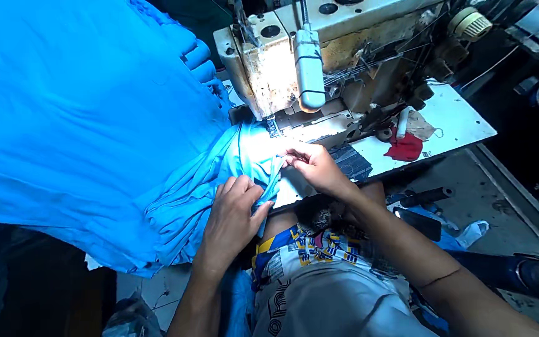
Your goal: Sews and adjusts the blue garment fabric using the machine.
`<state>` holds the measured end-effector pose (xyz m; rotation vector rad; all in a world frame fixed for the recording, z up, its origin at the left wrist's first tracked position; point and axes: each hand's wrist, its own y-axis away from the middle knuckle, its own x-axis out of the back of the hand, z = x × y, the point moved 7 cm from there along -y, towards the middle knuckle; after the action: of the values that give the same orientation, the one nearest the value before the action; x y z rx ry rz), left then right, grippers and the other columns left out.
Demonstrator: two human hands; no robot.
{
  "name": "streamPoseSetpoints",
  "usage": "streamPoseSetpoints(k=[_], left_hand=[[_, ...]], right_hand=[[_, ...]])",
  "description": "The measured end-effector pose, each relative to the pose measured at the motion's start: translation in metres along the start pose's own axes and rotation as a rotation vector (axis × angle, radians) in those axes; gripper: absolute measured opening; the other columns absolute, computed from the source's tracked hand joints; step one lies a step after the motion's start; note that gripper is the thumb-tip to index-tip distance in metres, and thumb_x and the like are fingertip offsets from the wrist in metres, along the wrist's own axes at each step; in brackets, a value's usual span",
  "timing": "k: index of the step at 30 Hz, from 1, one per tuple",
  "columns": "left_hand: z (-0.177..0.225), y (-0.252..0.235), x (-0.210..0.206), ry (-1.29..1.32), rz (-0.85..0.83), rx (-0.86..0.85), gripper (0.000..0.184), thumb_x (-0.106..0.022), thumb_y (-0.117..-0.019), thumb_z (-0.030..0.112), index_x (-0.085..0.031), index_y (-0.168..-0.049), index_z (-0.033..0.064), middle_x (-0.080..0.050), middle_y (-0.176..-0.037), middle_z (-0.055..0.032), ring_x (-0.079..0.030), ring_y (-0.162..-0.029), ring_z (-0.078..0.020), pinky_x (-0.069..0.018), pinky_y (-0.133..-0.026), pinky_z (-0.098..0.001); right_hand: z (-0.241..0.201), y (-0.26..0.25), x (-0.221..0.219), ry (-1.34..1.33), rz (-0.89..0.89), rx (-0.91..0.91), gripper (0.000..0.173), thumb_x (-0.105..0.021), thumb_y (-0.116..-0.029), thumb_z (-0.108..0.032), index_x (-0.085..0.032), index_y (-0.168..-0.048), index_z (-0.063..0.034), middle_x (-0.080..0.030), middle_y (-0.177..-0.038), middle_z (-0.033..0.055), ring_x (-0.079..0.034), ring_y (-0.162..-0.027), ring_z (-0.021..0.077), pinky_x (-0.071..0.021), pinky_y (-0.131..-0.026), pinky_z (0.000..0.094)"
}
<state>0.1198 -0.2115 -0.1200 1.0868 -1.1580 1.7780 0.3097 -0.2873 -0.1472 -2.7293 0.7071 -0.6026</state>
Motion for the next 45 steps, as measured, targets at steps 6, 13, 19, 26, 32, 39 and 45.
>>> streamPoseSetpoints(k=[6,13,19,26,32,39,45], left_hand=[[0.040,0.000,0.029,0.186,0.179,-0.181,0.012,-0.068,-0.0921,0.021,-0.072,-0.092,0.0103,-0.067,-0.126,-0.0041,-0.062,-0.118,-0.0186,-0.0513,-0.102,-0.0402],[0.009,-0.021,-0.031,-0.028,0.420,-0.229,0.055,-0.075,-0.0901,0.041,-0.062,-0.139,0.0200,-0.059,-0.130,-0.0100,-0.054,-0.120,-0.0281,-0.0410,-0.104,-0.0475],[-0.025,-0.040,-0.026,-0.149,0.486,-0.313,0.022,-0.064,-0.0931,0.016,-0.077,-0.110,0.0128,-0.067,-0.133,-0.0110,-0.053,-0.134,-0.0355,-0.0290,-0.120,-0.0588],[-0.012,-0.053,-0.009,-0.159,0.258,-0.414,0.013,-0.062,-0.0881,0.010,-0.073,-0.091,0.0052,-0.074,-0.107,-0.0102,-0.067,-0.109,-0.0308,-0.0375,-0.113,-0.0589],[-0.011,-0.058,-0.005,-0.160,0.220,-0.400,0.013,-0.061,-0.0854,0.008,-0.073,-0.090,0.0050,-0.073,-0.106,-0.0099,-0.067,-0.107,-0.0308,-0.0377,-0.112,-0.0587],[-0.022,-0.075,-0.003,-0.172,0.170,-0.398,0.017,-0.057,-0.0897,0.007,-0.074,-0.092,0.0030,-0.073,-0.108,-0.0113,-0.066,-0.112,-0.0316,-0.0358,-0.114,-0.0595],[-0.038,-0.091,0.005,-0.173,0.118,-0.374,0.025,-0.056,-0.0876,0.004,-0.075,-0.103,0.0030,-0.072,-0.123,-0.0095,-0.066,-0.118,-0.0296,-0.0389,-0.113,-0.0576]], right_hand=[[-0.025,0.008,-0.003,0.354,0.002,0.410,0.030,-0.072,-0.0888,-0.006,-0.078,-0.114,-0.0195,-0.061,-0.130,0.0136,-0.066,-0.107,0.0205,-0.0596,-0.081,0.0381],[-0.010,0.025,0.004,-0.069,-0.015,0.388,0.017,-0.066,-0.0933,0.006,-0.075,-0.106,-0.0006,-0.072,-0.110,0.0089,-0.070,-0.101,0.0147,-0.0611,-0.089,0.0332],[0.013,0.038,0.010,-0.142,0.122,0.177,0.013,-0.069,-0.0929,0.003,-0.076,-0.103,-0.0004,-0.073,-0.108,0.0084,-0.071,-0.096,0.0144,-0.0615,-0.084,0.0312],[0.020,0.043,0.010,-0.229,0.162,0.087,0.010,-0.070,-0.0923,0.003,-0.075,-0.101,0.0010,-0.074,-0.105,0.0094,-0.071,-0.095,0.0161,-0.0618,-0.083,0.0315],[0.020,0.041,0.011,-0.264,0.178,0.063,0.010,-0.070,-0.0917,0.004,-0.075,-0.100,0.0018,-0.074,-0.104,0.0102,-0.072,-0.093,0.0161,-0.0621,-0.081,0.0310],[0.023,0.024,0.010,-0.261,0.192,0.033,0.009,-0.068,-0.0937,0.001,-0.074,-0.100,-0.0002,-0.073,-0.106,0.0088,-0.070,-0.088,0.0147,-0.0617,-0.077,0.0306],[0.021,0.005,0.007,-0.286,0.212,0.050,0.006,-0.071,-0.0930,0.000,-0.072,-0.099,0.0008,-0.070,-0.095,0.0076,-0.065,-0.074,0.0113,-0.0573,-0.066,0.0266]])
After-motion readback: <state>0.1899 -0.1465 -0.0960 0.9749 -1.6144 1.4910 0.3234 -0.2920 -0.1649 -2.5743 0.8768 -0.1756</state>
